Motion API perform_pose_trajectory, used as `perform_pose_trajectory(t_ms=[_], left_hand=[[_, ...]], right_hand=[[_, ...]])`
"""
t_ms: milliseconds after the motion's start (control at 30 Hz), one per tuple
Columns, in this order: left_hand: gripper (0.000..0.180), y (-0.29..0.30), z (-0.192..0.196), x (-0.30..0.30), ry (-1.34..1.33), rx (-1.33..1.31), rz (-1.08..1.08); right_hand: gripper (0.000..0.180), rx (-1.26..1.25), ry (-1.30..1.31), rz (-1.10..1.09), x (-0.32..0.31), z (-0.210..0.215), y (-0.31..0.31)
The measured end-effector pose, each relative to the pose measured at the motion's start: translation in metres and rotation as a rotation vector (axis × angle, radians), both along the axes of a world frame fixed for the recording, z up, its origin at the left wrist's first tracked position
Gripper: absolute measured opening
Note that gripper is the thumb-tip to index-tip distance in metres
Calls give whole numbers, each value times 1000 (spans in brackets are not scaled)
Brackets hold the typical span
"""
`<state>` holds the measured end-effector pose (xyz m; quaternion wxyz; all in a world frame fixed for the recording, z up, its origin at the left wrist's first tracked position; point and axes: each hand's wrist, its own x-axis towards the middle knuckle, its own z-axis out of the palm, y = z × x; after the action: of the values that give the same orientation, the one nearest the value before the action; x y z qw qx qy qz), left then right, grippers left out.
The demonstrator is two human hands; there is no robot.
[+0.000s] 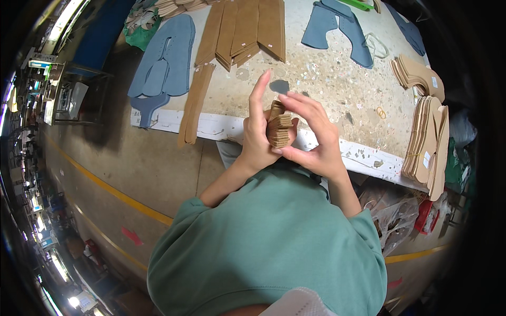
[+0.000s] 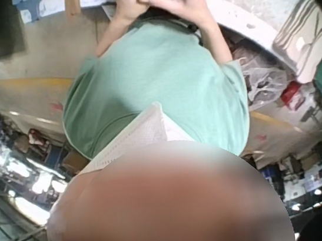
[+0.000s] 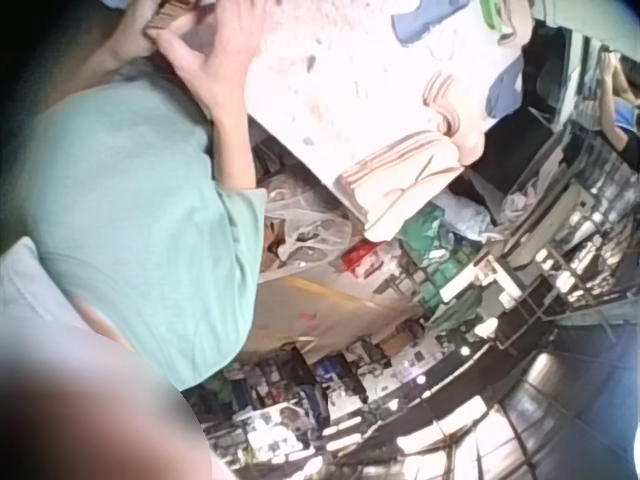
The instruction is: The person sorts and stacks various cardboard cutouts on a workbench, separating them by shape and size. They handle multiple stacks, align edges, and place rubber bands around some bundles to keep them together.
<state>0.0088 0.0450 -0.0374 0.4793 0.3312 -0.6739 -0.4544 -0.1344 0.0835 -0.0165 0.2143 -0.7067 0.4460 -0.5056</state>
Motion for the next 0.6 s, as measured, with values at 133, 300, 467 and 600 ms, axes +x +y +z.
perform_pose_trajectory(t_ms=[133,300,467,600], left_hand=[[93,2,-1,-1,54,37,12],[93,-6,6,16,31,455,-397],[91,-31,2,32,247,854,-855],[72,-32,-9,32,310,894,-848]], right_hand=[[63,30,-119,24,7,-3,-4],[57,277,-386,75,-2,-2,-12],[53,535,-662,268,-19,-1,-23],[48,556,-616,247,-21,-5,-34]])
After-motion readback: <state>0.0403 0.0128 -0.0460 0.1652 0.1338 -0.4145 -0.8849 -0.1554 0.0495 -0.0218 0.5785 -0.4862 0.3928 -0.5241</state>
